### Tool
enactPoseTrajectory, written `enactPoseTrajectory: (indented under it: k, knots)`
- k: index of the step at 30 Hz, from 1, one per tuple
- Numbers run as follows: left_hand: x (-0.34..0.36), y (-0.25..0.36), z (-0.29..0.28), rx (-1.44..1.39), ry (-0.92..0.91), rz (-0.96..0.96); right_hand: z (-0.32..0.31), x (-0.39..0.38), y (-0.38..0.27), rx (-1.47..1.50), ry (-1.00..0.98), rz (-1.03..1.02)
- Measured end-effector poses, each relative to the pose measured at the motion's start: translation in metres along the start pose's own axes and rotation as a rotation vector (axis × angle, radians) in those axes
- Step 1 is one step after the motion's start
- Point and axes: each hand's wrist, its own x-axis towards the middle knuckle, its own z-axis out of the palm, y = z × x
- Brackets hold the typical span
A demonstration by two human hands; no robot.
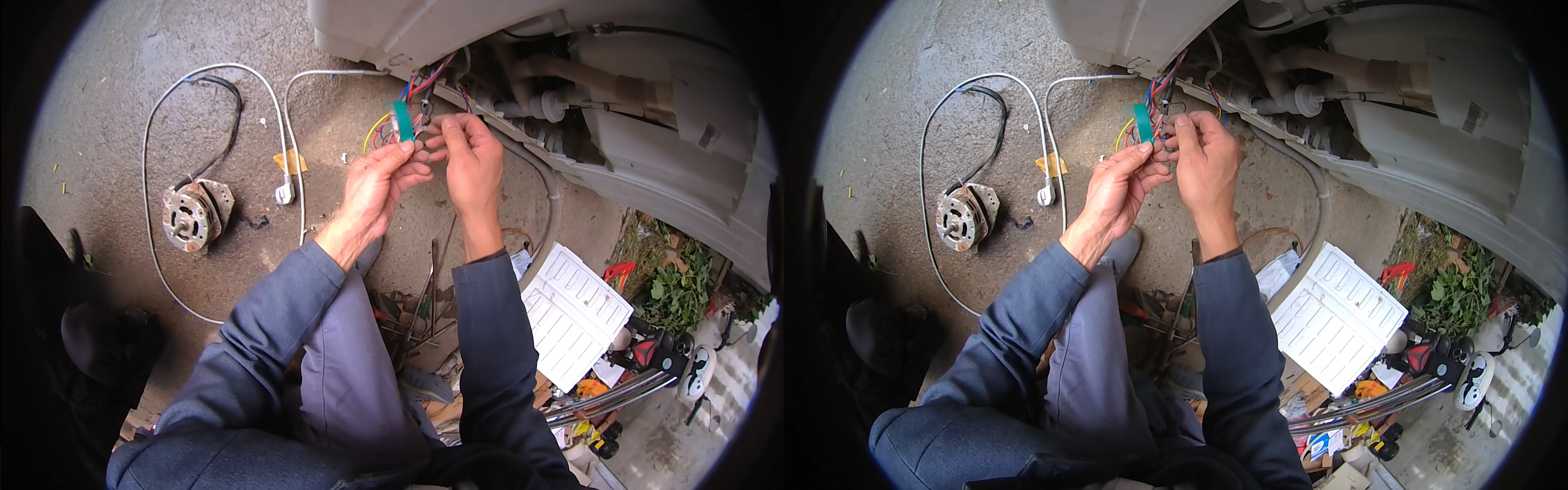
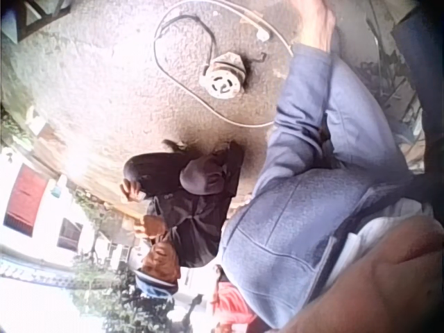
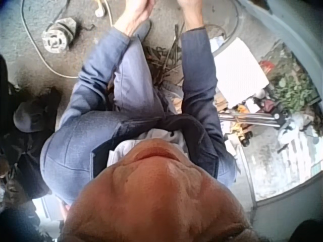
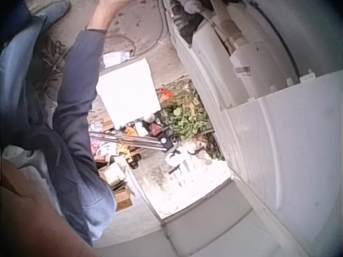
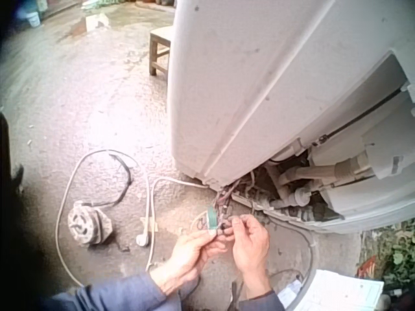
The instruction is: The person sits on the floor and repairs the wiring of a white appliance. They strip wire ends, twist connections, and wrap them with electrical tape. The person uses a screwdriver and electrical tape to secure the connections.
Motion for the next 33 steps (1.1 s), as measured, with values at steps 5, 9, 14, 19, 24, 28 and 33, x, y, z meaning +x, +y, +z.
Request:
enactPoseTrajectory:
  k: [5, 9, 14, 19, 24, 28, 33]
  knots:
    - [-0.002, 0.001, 0.009, -0.041, 0.096, -0.049, -0.005, -0.003, 0.019, 0.067, -0.163, 0.246]
    - [0.001, 0.007, 0.008, -0.018, 0.084, -0.111, -0.006, 0.000, 0.036, 0.223, -0.286, 0.239]
    - [0.002, 0.014, 0.003, 0.062, 0.068, -0.121, -0.013, 0.006, 0.039, 0.204, -0.412, 0.225]
    - [-0.001, 0.023, 0.008, 0.108, 0.060, -0.123, -0.026, 0.024, 0.029, -0.338, -0.470, -0.141]
    - [0.002, 0.028, 0.006, 0.399, 0.000, -0.070, -0.043, 0.028, 0.018, -0.521, -0.421, -0.230]
    - [0.012, 0.027, -0.002, 0.955, 0.045, 0.130, -0.039, 0.015, 0.012, -0.450, -0.440, -0.032]
    - [0.009, 0.017, -0.002, 1.084, 0.156, 0.323, -0.025, -0.005, -0.003, 0.085, -0.230, 0.261]
